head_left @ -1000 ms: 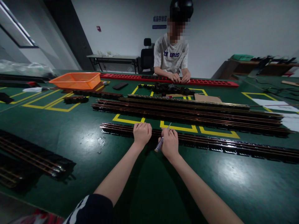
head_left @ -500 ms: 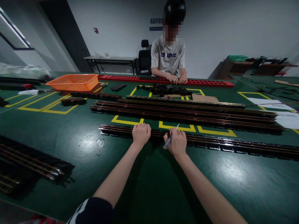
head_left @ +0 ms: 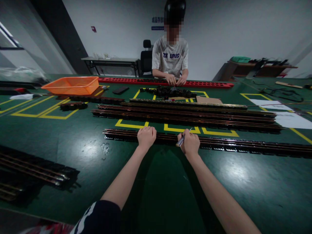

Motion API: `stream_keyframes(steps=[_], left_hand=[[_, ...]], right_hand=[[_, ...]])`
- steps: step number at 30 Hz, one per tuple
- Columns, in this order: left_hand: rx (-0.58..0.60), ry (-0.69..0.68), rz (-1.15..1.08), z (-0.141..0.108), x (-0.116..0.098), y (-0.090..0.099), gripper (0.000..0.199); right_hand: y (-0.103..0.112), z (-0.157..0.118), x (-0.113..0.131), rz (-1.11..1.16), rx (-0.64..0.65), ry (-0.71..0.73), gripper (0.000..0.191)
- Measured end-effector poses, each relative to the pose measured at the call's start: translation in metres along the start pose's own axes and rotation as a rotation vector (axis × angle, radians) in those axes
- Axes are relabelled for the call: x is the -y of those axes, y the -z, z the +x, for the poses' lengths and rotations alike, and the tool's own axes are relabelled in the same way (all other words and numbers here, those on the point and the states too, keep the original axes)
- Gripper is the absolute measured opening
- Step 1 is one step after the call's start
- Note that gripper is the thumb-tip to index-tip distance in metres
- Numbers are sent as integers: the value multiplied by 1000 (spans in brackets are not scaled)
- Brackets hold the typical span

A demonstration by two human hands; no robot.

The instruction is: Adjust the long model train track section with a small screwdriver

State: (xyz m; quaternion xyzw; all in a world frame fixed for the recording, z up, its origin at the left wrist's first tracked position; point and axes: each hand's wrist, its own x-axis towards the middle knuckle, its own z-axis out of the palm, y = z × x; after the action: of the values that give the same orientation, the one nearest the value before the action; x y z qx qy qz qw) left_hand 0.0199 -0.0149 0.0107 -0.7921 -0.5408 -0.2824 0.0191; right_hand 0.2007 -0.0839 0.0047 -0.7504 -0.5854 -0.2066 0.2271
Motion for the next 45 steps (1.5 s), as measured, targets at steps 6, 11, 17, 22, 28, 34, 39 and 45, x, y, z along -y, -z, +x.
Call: stream_keyframes(steps=[6, 11, 17, 22, 28, 34, 39, 45], left_hand=[[38, 18, 34, 1, 0, 1, 45], [58, 45, 45, 1, 0, 3, 49], [61, 35, 62, -3, -5, 6, 48], [43, 24, 80, -6, -9, 5, 48], [-21, -7, 117, -13, -12, 5, 45], [-18, -26, 52, -24, -17, 7, 42], [70, -96, 8, -25, -11, 15, 37], [-1, -83, -88, -30, 21, 34, 31]], right_hand=[[5, -1, 3, 26, 51, -18, 17], [9, -4, 6, 59, 63, -33, 18], [4, -7, 5, 127, 2, -39, 14], [6, -9, 15, 206, -68, 224, 18], [5, -17, 36, 230, -16, 529, 29], [5, -20, 41, 165, 46, 487, 31], [9, -19, 43, 159, 71, 399, 36], [12, -20, 50, 135, 88, 325, 40]])
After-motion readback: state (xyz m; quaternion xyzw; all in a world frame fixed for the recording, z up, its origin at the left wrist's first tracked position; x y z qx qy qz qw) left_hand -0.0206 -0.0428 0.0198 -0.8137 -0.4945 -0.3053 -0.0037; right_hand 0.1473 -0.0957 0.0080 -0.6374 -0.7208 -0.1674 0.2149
